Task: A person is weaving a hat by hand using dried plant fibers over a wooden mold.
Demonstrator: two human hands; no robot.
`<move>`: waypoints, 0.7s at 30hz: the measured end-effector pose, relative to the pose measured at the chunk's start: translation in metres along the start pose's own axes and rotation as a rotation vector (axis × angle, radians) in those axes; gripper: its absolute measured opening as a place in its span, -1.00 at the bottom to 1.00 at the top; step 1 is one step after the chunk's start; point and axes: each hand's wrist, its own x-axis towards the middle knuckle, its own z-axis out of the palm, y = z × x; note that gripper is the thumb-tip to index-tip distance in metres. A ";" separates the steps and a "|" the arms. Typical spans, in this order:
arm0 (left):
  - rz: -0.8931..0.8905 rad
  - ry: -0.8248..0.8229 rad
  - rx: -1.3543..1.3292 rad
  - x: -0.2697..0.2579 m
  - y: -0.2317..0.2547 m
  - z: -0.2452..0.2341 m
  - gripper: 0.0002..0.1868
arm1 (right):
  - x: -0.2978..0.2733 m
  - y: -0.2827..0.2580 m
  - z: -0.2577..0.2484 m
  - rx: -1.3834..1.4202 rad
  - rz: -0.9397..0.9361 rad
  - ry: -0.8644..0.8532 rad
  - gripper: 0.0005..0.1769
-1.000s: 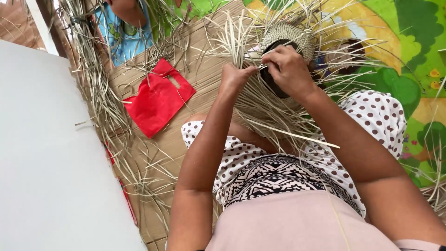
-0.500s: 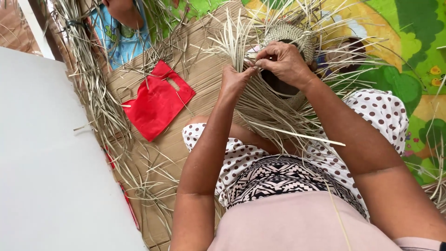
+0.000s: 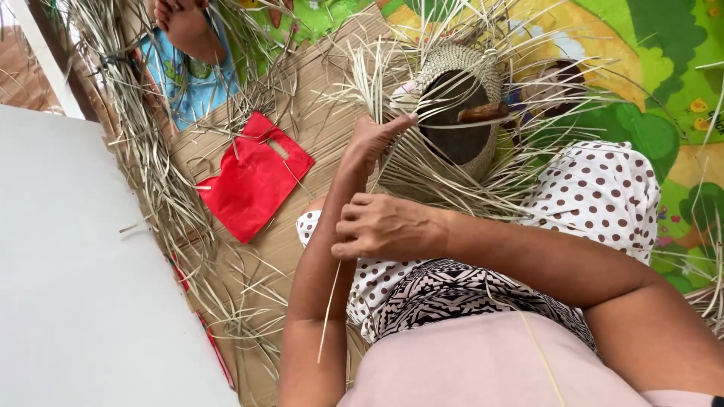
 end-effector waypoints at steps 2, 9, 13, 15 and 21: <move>0.084 0.004 0.005 -0.001 0.006 0.006 -0.68 | -0.001 -0.005 -0.006 0.069 -0.007 0.128 -0.89; 0.119 -0.003 -0.070 0.016 -0.022 0.001 -0.72 | -0.108 0.130 0.012 -0.566 0.602 0.139 -0.98; 0.024 -0.010 -0.040 0.004 0.004 0.007 -0.67 | -0.121 0.151 -0.007 -0.397 0.839 -0.296 -0.76; -0.059 0.021 0.024 -0.005 0.017 0.008 -0.58 | -0.123 0.151 -0.001 -0.295 0.890 -0.377 -0.80; -0.012 -0.032 0.029 0.007 0.006 0.010 -0.77 | -0.129 0.146 0.009 -0.305 0.888 -0.133 -0.79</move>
